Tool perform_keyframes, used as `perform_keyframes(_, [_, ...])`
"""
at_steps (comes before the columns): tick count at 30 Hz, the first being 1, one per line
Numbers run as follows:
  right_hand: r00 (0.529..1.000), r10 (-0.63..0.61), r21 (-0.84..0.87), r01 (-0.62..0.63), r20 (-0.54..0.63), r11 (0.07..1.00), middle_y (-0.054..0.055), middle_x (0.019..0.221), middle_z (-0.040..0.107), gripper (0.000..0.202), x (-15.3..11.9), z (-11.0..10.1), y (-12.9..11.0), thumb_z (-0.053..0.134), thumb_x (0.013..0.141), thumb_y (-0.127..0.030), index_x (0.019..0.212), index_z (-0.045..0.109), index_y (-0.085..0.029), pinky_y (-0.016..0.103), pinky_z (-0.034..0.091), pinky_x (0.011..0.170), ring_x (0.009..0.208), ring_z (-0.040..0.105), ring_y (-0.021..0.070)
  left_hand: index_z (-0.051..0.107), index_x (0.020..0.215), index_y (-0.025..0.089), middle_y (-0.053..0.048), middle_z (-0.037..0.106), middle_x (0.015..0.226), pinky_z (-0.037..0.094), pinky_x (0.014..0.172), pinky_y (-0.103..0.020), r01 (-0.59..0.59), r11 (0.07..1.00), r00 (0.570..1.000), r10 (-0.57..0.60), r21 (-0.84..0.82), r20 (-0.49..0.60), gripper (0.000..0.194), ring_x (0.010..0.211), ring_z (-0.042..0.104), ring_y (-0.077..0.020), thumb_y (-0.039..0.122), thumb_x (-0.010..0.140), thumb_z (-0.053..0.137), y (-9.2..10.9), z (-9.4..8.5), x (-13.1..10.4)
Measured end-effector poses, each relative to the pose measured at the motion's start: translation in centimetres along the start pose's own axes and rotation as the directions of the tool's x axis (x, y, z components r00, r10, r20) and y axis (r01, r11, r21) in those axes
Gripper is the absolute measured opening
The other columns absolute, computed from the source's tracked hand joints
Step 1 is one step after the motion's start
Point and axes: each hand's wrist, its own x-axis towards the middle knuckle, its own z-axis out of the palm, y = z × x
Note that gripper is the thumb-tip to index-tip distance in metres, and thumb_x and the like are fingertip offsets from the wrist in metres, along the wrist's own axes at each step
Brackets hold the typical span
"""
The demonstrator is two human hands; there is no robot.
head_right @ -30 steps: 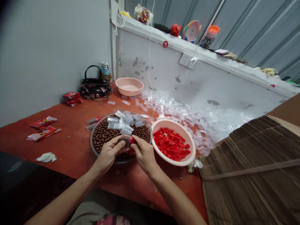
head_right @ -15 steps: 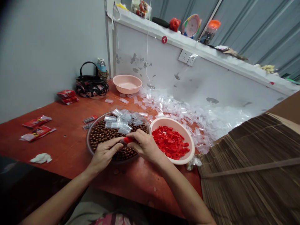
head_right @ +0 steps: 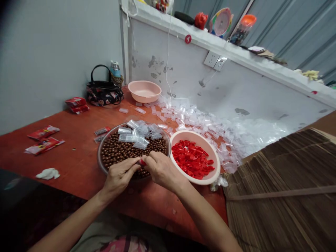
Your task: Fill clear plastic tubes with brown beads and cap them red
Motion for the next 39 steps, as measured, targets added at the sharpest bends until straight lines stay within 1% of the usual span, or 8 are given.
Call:
perform_keyframes(4, [0.967, 0.178, 0.424, -0.084, -0.185, 0.902, 0.005, 0.088, 0.058, 0.026, 0.3, 0.0, 0.3, 0.054, 0.081, -0.024, 0.108, 0.055, -0.022, 0.027, 0.044, 0.072, 0.079, 0.055, 0.0145, 0.066, 0.099, 0.021, -0.004, 0.067, 0.102, 0.045, 0.087, -0.031, 0.187, 0.965, 0.979, -0.199, -0.186, -0.047, 0.025, 0.094, 0.061, -0.0209, 0.031, 0.079, 0.054, 0.2, -0.1, 0.6])
perform_keyframes(9, [0.876, 0.477, 0.934, -0.115, -0.065, 0.338, 0.003, 0.102, 0.061, 0.035, -0.7, 1.3, 0.6, 0.064, 0.073, -0.025, 0.107, 0.056, -0.026, 0.029, 0.046, 0.075, 0.084, 0.059, 0.0158, 0.062, 0.106, 0.018, -0.005, 0.065, 0.107, 0.044, 0.089, -0.033, 0.264, 0.833, 0.929, -0.355, -0.487, -0.105, 0.034, 0.098, 0.059, -0.0219, 0.035, 0.077, 0.057, 0.1, -0.1, 0.9])
perform_keyframes(13, [0.846, 0.531, 0.991, -0.101, 0.042, 0.083, -0.001, 0.068, 0.062, 0.019, -1.2, 2.3, 1.2, 0.067, 0.069, -0.030, 0.085, 0.063, -0.020, 0.023, 0.044, 0.058, 0.057, 0.055, 0.0103, 0.065, 0.102, 0.018, -0.005, 0.065, 0.107, 0.042, 0.092, -0.035, 0.258, 0.887, 0.945, -0.314, -0.383, -0.092, 0.031, 0.101, 0.057, -0.0232, 0.035, 0.077, 0.057, 0.4, -0.5, 0.6])
perform_keyframes(18, [0.897, 0.414, 0.985, -0.170, 0.158, -0.008, 0.004, 0.087, 0.061, 0.040, 0.0, 1.5, 0.8, 0.071, 0.062, -0.045, 0.088, 0.063, -0.016, 0.024, 0.046, 0.068, 0.074, 0.056, 0.0130, 0.068, 0.095, 0.023, -0.004, 0.063, 0.111, 0.035, 0.099, -0.036, 0.061, 0.982, 0.998, -0.065, -0.179, -0.020, 0.022, 0.113, 0.048, -0.0223, 0.027, 0.078, 0.056, 1.1, -0.6, 0.3])
perform_keyframes(22, [0.874, 0.235, 0.903, -0.389, 0.424, -0.182, 0.007, 0.091, 0.062, 0.042, 0.8, 1.2, -0.2, 0.063, 0.069, -0.043, 0.100, 0.059, -0.014, 0.032, 0.047, 0.073, 0.078, 0.058, 0.0158, 0.067, 0.100, 0.024, -0.004, 0.063, 0.111, 0.034, 0.100, -0.040, 0.054, 0.980, 0.998, -0.059, -0.190, -0.023, 0.025, 0.116, 0.046, -0.0229, 0.025, 0.079, 0.053, 1.3, -0.2, 0.2])
perform_keyframes(25, [0.861, 0.257, 0.889, -0.373, 0.439, -0.267, 0.007, 0.084, 0.063, 0.036, 1.2, 1.7, -0.7, 0.066, 0.065, -0.036, 0.092, 0.061, -0.012, 0.032, 0.048, 0.069, 0.072, 0.057, 0.0153, 0.066, 0.102, 0.024, -0.003, 0.064, 0.110, 0.031, 0.102, -0.041, 0.037, 0.984, 0.998, -0.044, -0.175, -0.037, 0.026, 0.117, 0.045, -0.0225, 0.025, 0.080, 0.052, 1.3, 0.0, 0.2])
perform_keyframes(35, [0.867, 0.289, 0.913, -0.367, 0.405, -0.180, 0.006, 0.102, 0.060, 0.041, 2.8, 2.4, -0.4, 0.057, 0.073, -0.045, 0.106, 0.056, -0.020, 0.031, 0.049, 0.072, 0.081, 0.058, 0.0150, 0.064, 0.103, 0.023, -0.003, 0.059, 0.117, 0.032, 0.101, -0.036, 0.010, 0.998, 0.994, -0.017, -0.066, -0.107, 0.025, 0.114, 0.048, -0.0202, 0.024, 0.082, 0.049, 0.4, -1.2, 0.8])
perform_keyframes(39, [0.884, 0.394, 0.944, -0.315, 0.253, 0.100, 0.006, 0.114, 0.056, 0.046, 3.9, 1.6, 2.7, 0.059, 0.072, -0.048, 0.111, 0.052, -0.024, 0.036, 0.047, 0.080, 0.095, 0.056, 0.0179, 0.062, 0.105, 0.022, -0.002, 0.059, 0.117, 0.035, 0.099, -0.033, 0.147, 0.988, 0.945, -0.157, -0.055, -0.288, 0.028, 0.110, 0.052, -0.0211, 0.031, 0.081, 0.052, -0.6, -4.5, 1.4])
